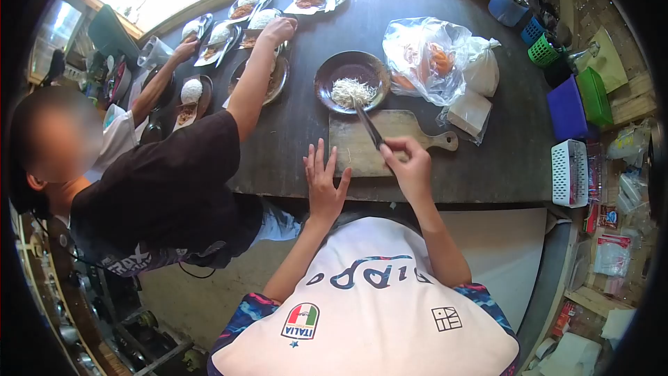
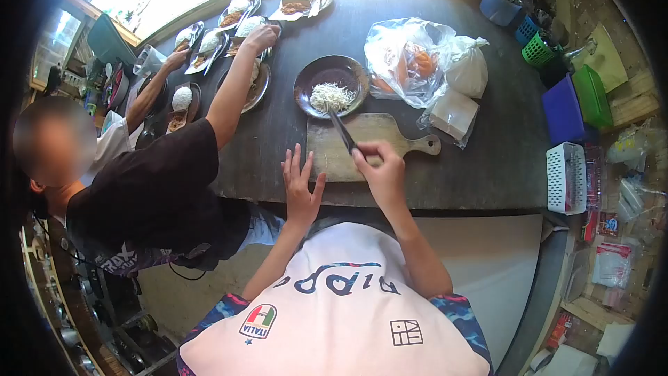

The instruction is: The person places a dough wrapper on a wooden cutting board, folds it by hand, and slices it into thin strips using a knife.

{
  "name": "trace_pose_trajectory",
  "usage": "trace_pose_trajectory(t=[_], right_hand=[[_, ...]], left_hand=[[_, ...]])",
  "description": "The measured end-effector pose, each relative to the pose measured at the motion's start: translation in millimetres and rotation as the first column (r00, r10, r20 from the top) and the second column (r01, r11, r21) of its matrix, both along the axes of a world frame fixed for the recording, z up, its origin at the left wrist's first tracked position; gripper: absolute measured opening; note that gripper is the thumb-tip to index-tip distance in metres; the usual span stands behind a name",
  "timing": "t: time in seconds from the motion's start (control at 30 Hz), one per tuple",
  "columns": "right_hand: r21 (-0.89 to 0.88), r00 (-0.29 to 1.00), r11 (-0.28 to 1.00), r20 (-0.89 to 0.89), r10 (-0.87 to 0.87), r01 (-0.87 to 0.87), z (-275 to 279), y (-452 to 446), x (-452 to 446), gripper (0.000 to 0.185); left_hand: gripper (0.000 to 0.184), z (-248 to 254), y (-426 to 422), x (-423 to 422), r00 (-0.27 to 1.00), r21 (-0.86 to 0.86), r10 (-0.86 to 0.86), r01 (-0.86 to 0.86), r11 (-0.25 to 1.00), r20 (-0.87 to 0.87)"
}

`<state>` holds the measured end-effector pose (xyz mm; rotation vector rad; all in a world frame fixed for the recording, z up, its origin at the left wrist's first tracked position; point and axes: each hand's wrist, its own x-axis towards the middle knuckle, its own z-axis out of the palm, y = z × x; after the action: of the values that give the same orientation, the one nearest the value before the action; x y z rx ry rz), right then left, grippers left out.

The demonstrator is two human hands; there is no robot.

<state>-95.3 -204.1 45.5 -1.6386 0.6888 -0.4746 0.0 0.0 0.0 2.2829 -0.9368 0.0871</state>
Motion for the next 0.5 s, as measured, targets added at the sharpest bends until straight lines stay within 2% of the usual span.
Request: trace_pose_trajectory(t=[0.07,0.17,0.2,0.3,0.33,0.43,0.5], right_hand=[[-0.414,0.995,0.907,0.089,-0.043,0.076,14,-1,22,0.017],[-0.641,0.989,0.754,0.056,-0.139,0.143,16,-8,26,0.015],[-0.616,0.984,0.768,0.087,-0.155,0.176,13,-4,28,0.014],[-0.348,0.993,0.93,0.024,-0.118,0.119,26,9,1,0.016],[-0.353,0.996,0.932,0.005,-0.086,0.082,15,11,-13,0.016],[-0.005,0.993,0.993,-0.031,-0.117,0.116,1,31,-46,0.017],[0.047,0.993,0.992,-0.049,-0.111,0.113,-9,39,-61,0.017]], left_hand=[[0.061,2,3,0,1.0,0.014,-0.008,0.008,1.0,0.007],[0.061,-1,-5,-14,1.0,-0.006,-0.009,0.009,1.0,-0.022],[0.062,2,1,-6,1.0,0.006,-0.004,0.004,1.0,0.004],[0.064,1,6,-8,1.0,0.028,-0.004,0.003,1.0,0.015],[0.064,-2,8,-11,1.0,0.034,-0.009,0.008,0.999,0.012],[0.068,-2,7,-15,0.999,0.074,-0.04,0.04,0.996,0.004],[0.071,1,7,-18,0.998,0.125,-0.063,0.061,0.99,0.008]])
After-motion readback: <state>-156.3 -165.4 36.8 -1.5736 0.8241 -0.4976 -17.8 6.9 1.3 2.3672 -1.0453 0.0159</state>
